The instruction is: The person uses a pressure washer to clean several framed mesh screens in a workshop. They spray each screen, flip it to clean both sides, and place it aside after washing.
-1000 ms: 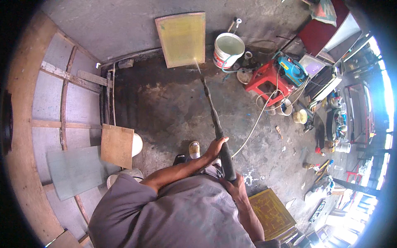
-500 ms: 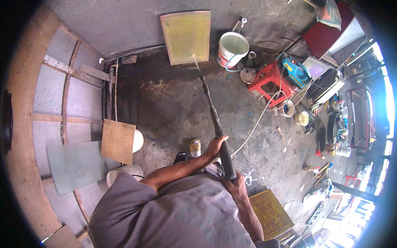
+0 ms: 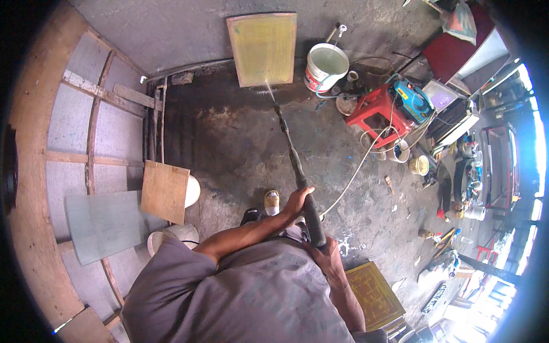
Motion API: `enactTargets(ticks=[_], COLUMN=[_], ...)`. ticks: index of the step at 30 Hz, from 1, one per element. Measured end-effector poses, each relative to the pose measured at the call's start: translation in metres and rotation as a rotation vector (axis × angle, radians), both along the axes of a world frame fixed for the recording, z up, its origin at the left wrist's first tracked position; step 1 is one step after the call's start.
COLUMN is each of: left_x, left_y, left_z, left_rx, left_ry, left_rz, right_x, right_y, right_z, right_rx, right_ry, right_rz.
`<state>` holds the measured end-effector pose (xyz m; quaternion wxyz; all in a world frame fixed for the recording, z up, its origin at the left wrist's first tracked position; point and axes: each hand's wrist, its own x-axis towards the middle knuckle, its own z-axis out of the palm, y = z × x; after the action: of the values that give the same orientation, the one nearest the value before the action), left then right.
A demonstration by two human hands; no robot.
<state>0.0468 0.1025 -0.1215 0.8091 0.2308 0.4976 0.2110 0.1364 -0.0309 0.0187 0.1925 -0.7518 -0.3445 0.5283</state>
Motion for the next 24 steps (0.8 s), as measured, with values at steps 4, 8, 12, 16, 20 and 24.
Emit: enactTargets(ticks=[4,8,12,16,20,24], left_x=[-0.001,0.002,0.000,0.000,0.001,-0.001], left_y=[0.003,0.002,-0.002,-0.002,-0.001,0.000], left_z=[0.007,0.002,-0.004,0.003,-0.004,0.004], left_rx=[0.090,0.136,0.014,0.058,0.035,0.003], left_ry=[-0.136,-0.117,-0.055,-0.147,-0.120,-0.102], left_rz=[0.045,0.052,0.027,0.108,0.050,0.045], right_x=[-0.005,-0.008,-0.005,-0.008,-0.011,-0.008], right_y=[0.006,0.003,0.004,0.007,0.013,0.008], right_z=[0.010,0.008,0.008,0.012,0.022,0.015], right_rx=[0.061,0.107,0.006,0.047,-0.001,-0.023], right_ry=[-0.036,0.071,0.021,-0.016,-0.022,-0.018], right_rz=[0.036,-0.037,0.006,0.014,0.026,0.024])
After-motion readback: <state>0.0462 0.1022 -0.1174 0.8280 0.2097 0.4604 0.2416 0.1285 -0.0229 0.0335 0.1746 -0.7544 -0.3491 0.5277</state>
